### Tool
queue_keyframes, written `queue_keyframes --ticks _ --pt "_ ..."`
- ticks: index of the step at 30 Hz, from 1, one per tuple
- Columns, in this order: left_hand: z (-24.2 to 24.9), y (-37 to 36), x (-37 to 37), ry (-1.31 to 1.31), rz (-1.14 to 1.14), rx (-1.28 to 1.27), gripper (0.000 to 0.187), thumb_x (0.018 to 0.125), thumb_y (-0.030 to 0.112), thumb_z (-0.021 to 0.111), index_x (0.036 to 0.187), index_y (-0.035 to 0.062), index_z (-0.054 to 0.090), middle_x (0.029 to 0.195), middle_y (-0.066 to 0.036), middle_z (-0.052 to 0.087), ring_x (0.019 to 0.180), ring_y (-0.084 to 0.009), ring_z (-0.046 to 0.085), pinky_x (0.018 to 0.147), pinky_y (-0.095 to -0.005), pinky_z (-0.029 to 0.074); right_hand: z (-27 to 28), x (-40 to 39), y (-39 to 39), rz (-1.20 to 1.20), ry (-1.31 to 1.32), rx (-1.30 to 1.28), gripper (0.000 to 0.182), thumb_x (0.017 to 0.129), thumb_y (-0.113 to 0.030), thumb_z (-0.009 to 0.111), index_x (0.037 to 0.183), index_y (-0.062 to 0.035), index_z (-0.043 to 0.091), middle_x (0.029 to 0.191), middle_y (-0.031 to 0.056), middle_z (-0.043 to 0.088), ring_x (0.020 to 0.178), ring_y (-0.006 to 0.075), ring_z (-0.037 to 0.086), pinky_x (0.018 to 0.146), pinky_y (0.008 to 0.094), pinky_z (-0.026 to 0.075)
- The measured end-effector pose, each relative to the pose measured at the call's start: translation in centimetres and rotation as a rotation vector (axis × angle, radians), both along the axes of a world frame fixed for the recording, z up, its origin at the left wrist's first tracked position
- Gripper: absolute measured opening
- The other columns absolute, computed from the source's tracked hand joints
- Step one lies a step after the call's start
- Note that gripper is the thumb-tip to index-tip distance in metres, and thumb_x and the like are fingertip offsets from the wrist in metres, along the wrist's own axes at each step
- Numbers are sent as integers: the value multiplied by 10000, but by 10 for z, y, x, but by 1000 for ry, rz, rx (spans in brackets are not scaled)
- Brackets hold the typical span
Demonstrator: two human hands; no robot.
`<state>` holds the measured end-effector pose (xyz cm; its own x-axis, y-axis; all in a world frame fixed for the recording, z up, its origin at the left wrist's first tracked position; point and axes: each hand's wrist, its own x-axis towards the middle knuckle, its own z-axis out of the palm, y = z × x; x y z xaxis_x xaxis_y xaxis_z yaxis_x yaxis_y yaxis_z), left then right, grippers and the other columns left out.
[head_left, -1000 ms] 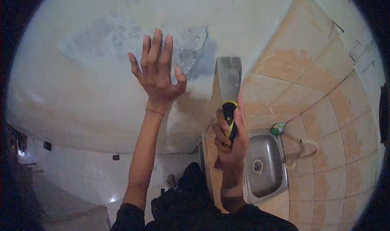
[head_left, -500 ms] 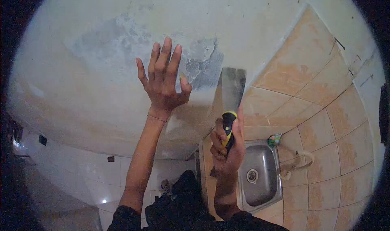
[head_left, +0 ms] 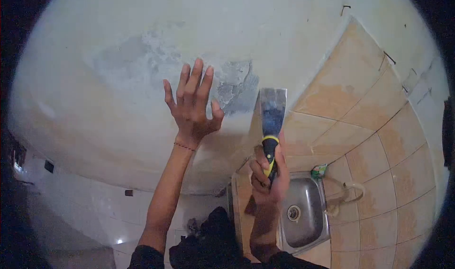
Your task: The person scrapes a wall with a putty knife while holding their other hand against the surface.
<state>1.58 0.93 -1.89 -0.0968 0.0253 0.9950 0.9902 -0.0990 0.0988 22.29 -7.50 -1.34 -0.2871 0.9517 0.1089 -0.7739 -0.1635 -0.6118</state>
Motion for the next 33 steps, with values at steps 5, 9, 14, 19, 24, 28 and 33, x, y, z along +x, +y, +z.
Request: queue_keyframes --ticks 5,9,14,19,24,28,33 --pt "2 -5 -1 12 2 -42 614 834 271 472 1430 144 541 1503 -54 501 1434 -237 401 1242 -516 88 -6 4 -4 -17 -33 16 544 1094 -283 369 1600 -237 175 771 43 417 431 49 323 287 141 282" --pt "2 -5 -1 3 -8 -35 624 839 277 469 1445 143 525 1511 -56 493 1437 -237 397 1242 -520 85 -1 8 -4 11 -9 53 538 1095 -270 359 1600 -235 177 775 53 420 427 50 320 285 144 274" --pt "2 -6 -1 13 -4 -44 633 839 276 462 1455 142 515 1514 -61 489 1440 -235 393 1243 -524 78 -12 11 0 -14 -32 60 563 1082 -303 414 1598 -194 220 723 36 425 418 67 341 330 197 261" --pt "1 -6 0 3 -31 -25 646 825 262 473 1457 138 513 1520 -63 481 1443 -237 389 1241 -531 82 -12 12 1 18 -11 68 526 1098 -286 357 1595 -235 195 775 65 417 421 56 318 285 147 281" --pt "3 -5 0 4 -29 -18 653 815 249 488 1458 136 511 1525 -66 475 1442 -246 393 1239 -539 83 -20 14 15 56 40 88 530 1097 -295 371 1596 -249 199 776 61 421 426 57 321 292 157 270" --pt "2 -5 0 7 -38 -10 652 815 237 489 1459 134 507 1527 -67 471 1445 -250 389 1240 -536 84 -12 15 9 31 -50 78 531 1096 -295 375 1596 -257 201 766 54 422 431 59 323 294 161 272" --pt "2 -5 0 3 -32 -25 653 815 231 493 1461 135 504 1532 -64 462 1456 -244 369 1241 -534 82 -3 13 8 33 -26 48 592 1061 -317 466 1595 -208 235 733 42 445 417 67 351 314 179 253"
